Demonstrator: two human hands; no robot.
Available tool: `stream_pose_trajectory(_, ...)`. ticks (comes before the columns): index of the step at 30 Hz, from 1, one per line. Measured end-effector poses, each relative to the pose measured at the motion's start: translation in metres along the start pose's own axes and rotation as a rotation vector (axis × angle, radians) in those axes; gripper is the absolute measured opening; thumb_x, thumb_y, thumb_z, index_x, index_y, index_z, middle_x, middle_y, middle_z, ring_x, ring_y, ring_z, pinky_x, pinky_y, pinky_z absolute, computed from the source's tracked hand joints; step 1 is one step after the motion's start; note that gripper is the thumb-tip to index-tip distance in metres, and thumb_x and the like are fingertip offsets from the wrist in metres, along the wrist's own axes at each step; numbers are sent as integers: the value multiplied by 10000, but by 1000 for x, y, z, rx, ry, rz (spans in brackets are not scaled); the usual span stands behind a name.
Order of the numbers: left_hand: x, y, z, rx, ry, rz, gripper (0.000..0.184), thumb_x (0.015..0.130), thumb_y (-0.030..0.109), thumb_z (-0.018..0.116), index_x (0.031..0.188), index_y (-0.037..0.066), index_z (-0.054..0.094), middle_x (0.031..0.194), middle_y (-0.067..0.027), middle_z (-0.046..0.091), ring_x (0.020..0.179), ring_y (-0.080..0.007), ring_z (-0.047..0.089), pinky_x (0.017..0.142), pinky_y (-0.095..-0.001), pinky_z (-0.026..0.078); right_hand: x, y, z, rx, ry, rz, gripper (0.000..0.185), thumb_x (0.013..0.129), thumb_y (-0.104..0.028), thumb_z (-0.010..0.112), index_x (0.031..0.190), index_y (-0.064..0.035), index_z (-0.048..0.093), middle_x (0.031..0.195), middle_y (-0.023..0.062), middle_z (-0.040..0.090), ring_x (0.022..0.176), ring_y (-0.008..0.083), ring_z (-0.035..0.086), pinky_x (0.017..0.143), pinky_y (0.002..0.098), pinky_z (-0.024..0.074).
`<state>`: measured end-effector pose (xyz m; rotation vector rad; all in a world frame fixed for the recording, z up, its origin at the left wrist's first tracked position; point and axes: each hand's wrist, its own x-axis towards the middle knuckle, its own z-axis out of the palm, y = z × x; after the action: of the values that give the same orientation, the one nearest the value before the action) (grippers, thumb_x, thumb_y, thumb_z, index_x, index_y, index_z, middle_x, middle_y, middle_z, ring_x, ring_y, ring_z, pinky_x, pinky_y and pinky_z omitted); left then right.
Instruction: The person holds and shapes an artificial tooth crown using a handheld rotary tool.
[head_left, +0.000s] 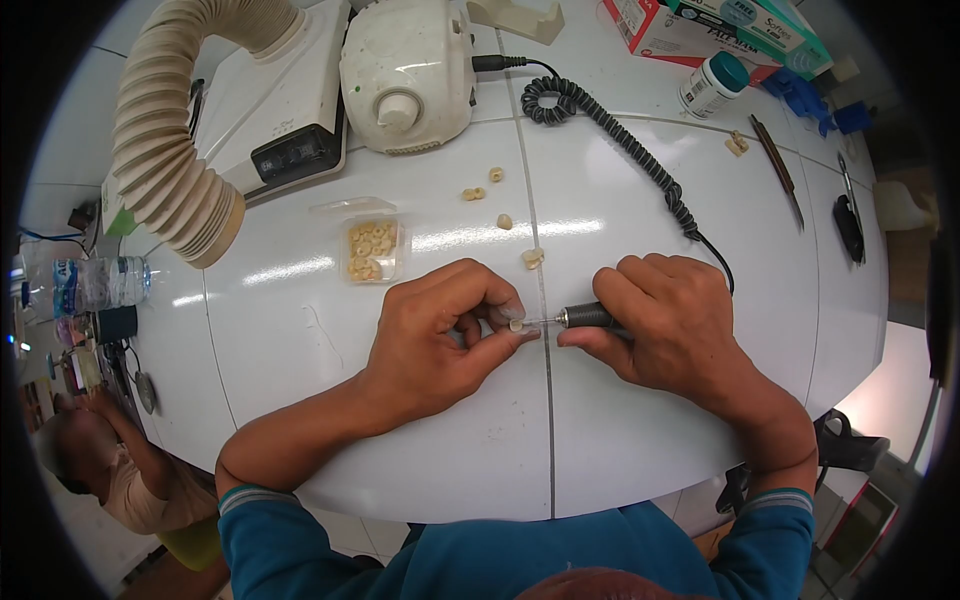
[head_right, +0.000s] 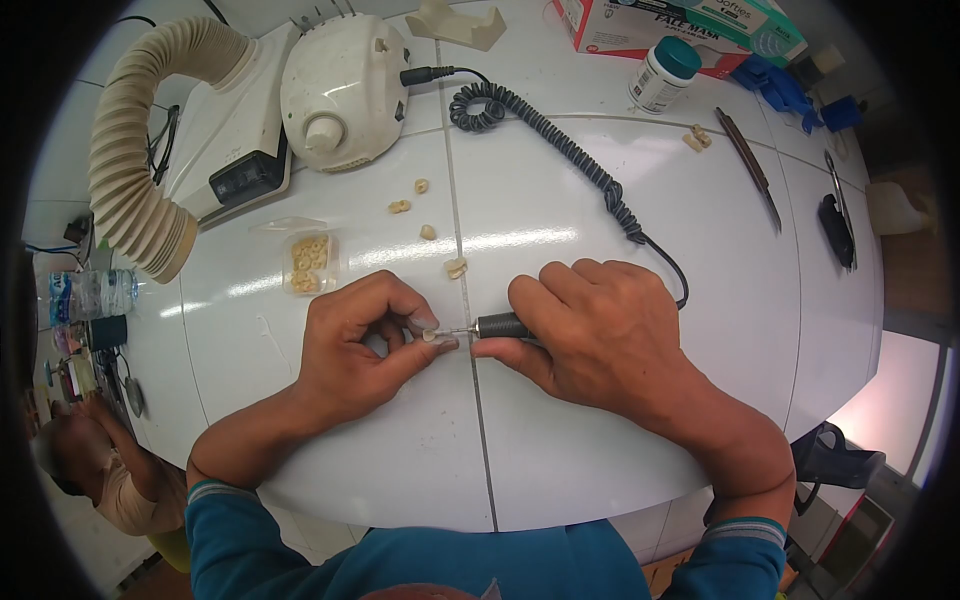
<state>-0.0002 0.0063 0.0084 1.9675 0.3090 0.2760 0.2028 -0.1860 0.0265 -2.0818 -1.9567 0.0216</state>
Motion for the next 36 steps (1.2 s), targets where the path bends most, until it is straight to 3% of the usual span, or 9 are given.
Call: stream_pose_trajectory(36, 0, 0, 0, 33, -2, 11, 217, 897, 45, 945, 1004, 7, 760, 944, -66, 756, 732, -88, 704, 618, -238, 539, 0, -2, 0, -8, 11, -5, 549, 950, -610, 833, 840, -114, 624, 710, 24, 561, 592, 213, 625, 555, 374, 471)
